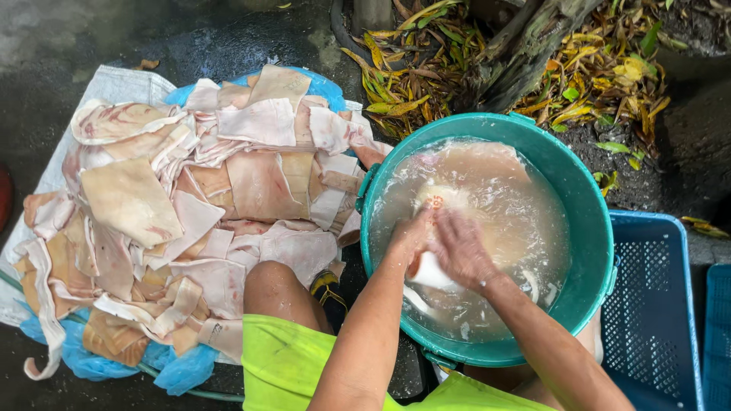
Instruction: The person washes raw animal hides in a basin of water and places them into blue plastic crates. The person takes individual pieces of skin from a large pile, rinses them thoroughly in the water, and stacks them into the bins.
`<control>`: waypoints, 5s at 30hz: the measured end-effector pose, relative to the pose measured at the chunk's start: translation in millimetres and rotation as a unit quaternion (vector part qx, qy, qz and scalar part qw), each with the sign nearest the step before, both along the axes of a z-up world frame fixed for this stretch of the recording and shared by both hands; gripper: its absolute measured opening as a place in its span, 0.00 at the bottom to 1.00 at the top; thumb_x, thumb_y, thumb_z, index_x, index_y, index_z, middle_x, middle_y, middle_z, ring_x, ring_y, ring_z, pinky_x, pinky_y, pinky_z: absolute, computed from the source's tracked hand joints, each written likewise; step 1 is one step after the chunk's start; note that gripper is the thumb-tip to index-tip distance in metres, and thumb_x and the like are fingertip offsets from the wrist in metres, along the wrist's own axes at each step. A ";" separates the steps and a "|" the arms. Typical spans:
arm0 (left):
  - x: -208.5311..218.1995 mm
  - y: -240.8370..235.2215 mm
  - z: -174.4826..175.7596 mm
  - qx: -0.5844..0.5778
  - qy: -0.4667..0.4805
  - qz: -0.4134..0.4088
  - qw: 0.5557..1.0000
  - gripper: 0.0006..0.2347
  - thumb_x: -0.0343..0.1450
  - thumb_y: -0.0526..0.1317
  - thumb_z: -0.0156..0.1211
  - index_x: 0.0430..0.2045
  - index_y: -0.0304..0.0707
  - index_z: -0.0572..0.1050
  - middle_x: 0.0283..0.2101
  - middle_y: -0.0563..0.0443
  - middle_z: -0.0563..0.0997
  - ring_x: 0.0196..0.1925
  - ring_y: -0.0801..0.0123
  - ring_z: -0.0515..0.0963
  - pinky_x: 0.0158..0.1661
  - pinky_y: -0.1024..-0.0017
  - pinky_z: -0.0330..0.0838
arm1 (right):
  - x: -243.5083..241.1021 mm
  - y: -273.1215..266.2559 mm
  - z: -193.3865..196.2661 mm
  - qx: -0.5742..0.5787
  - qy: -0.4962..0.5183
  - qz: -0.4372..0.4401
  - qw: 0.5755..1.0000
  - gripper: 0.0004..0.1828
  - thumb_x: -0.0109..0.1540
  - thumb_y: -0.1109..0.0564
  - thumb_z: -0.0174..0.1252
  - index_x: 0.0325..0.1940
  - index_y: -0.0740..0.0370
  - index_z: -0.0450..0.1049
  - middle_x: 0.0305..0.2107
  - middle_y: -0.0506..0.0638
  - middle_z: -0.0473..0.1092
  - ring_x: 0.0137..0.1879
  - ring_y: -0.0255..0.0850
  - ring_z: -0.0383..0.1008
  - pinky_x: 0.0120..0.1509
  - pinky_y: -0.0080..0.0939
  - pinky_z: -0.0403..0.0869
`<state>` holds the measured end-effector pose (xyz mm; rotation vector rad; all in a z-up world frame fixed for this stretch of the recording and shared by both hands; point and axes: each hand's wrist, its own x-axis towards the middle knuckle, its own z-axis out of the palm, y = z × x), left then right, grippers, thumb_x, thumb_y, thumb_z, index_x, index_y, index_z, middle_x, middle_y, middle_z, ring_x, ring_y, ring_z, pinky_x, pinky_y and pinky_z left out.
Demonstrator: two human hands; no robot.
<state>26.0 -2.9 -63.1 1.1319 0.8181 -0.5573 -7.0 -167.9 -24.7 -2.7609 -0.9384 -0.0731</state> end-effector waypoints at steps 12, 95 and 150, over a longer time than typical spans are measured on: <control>4.8 12.6 -54.7 -0.016 -0.152 -0.169 0.974 0.15 0.59 0.32 0.73 0.37 0.26 0.81 0.37 0.41 0.85 0.34 0.61 0.84 0.33 0.64 0.81 | 47.3 -41.5 -32.7 0.082 0.095 -0.064 0.990 0.30 0.64 0.44 0.57 0.67 0.59 0.65 0.62 0.58 0.68 0.68 0.58 0.65 0.73 0.75 0.54; 21.0 3.6 -10.8 -0.127 0.041 -0.136 0.982 0.45 0.62 0.63 0.67 0.71 0.40 0.55 0.75 0.30 0.54 0.73 0.42 0.62 0.67 0.47 0.60 | 1.4 27.9 33.8 0.052 0.228 -0.219 0.947 0.44 0.70 0.29 0.28 0.80 0.60 0.38 0.76 0.62 0.36 0.80 0.57 0.38 0.81 0.61 0.42; 44.9 1.5 277.2 0.211 -0.550 -0.507 0.629 0.19 0.59 0.32 0.65 0.46 0.40 0.79 0.45 0.41 0.84 0.50 0.50 0.84 0.48 0.61 0.76 | -13.6 -68.7 167.1 0.599 0.308 -0.338 0.658 0.22 0.72 0.47 0.49 0.50 0.69 0.79 0.38 0.49 0.77 0.41 0.33 0.74 0.43 0.36 0.75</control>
